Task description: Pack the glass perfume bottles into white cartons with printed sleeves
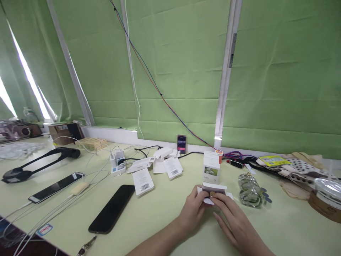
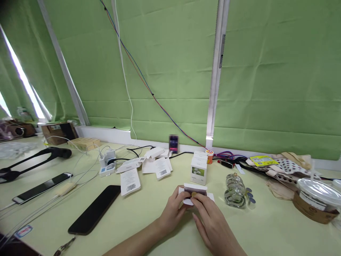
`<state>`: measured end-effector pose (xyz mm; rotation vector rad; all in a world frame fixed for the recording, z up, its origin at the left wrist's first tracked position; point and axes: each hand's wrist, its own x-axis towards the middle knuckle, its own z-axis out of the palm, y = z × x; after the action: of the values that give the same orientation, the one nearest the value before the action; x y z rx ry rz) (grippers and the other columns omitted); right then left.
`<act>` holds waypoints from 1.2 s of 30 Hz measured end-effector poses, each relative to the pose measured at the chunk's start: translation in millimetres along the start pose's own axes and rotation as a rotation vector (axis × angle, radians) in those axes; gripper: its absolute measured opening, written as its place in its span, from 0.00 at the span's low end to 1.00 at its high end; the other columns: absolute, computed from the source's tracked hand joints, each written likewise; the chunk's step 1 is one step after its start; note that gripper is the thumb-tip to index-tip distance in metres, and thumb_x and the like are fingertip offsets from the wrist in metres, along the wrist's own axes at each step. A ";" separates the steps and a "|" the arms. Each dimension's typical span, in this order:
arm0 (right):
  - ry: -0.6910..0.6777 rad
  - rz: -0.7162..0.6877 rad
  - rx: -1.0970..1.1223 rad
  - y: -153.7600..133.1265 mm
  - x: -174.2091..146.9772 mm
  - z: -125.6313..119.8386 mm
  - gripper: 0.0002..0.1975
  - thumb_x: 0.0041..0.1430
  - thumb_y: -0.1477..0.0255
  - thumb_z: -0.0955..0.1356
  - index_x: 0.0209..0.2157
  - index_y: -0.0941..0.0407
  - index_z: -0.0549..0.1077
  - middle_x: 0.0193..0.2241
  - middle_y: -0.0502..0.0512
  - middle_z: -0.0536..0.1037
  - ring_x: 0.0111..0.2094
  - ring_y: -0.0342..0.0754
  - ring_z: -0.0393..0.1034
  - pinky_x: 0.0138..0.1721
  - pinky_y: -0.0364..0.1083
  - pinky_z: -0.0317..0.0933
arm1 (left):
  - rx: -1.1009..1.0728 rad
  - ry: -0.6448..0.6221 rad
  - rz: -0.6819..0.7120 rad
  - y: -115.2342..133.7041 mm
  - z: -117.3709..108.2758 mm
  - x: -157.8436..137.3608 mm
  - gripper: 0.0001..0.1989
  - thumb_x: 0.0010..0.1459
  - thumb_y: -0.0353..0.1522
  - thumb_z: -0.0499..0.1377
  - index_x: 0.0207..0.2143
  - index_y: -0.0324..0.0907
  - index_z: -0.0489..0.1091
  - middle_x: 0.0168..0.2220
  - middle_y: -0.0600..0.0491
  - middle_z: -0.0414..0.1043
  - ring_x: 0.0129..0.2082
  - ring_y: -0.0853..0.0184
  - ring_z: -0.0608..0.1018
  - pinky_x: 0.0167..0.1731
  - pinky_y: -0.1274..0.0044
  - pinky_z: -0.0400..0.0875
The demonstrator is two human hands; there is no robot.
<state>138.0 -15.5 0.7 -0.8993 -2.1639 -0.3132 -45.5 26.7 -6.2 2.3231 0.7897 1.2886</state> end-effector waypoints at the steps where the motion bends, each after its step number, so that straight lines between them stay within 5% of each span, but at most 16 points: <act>1: 0.020 0.006 -0.007 -0.4 -0.3 1.2 0.19 0.63 0.73 0.61 0.56 0.58 0.63 0.50 0.63 0.72 0.51 0.55 0.69 0.48 0.50 0.68 | -0.010 -0.002 -0.011 -0.5 0.2 0.2 0.19 0.55 0.18 0.53 0.45 0.45 0.66 0.44 0.49 0.65 0.44 0.65 0.72 0.42 0.75 0.70; 15: 0.278 0.060 -0.006 15.7 -8.4 -9.0 0.16 0.60 0.77 0.64 0.51 0.59 0.64 0.41 0.61 0.72 0.45 0.56 0.65 0.45 0.54 0.59 | -0.229 -0.003 -0.114 0.0 -2.6 2.4 0.17 0.57 0.24 0.57 0.48 0.47 0.66 0.46 0.50 0.67 0.47 0.62 0.71 0.46 0.70 0.69; 28: 0.264 0.439 0.105 19.7 -10.9 1.8 0.13 0.64 0.68 0.62 0.49 0.53 0.61 0.45 0.59 0.65 0.46 0.55 0.62 0.45 0.55 0.61 | -0.515 0.156 -0.425 -0.8 3.2 9.9 0.27 0.47 0.26 0.65 0.43 0.48 0.51 0.49 0.53 0.57 0.42 0.67 0.74 0.42 0.69 0.73; 36: 0.269 0.298 0.083 17.0 -11.1 -0.6 0.13 0.64 0.73 0.62 0.50 0.54 0.63 0.45 0.60 0.63 0.48 0.54 0.62 0.46 0.53 0.60 | -0.479 0.112 -0.302 -0.1 1.4 8.2 0.17 0.52 0.27 0.62 0.40 0.46 0.57 0.47 0.51 0.60 0.47 0.63 0.71 0.44 0.69 0.71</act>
<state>155.2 -9.1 -8.0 -1.0514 -1.7561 -0.1827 -40.9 31.9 -1.7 1.7005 0.7344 1.3075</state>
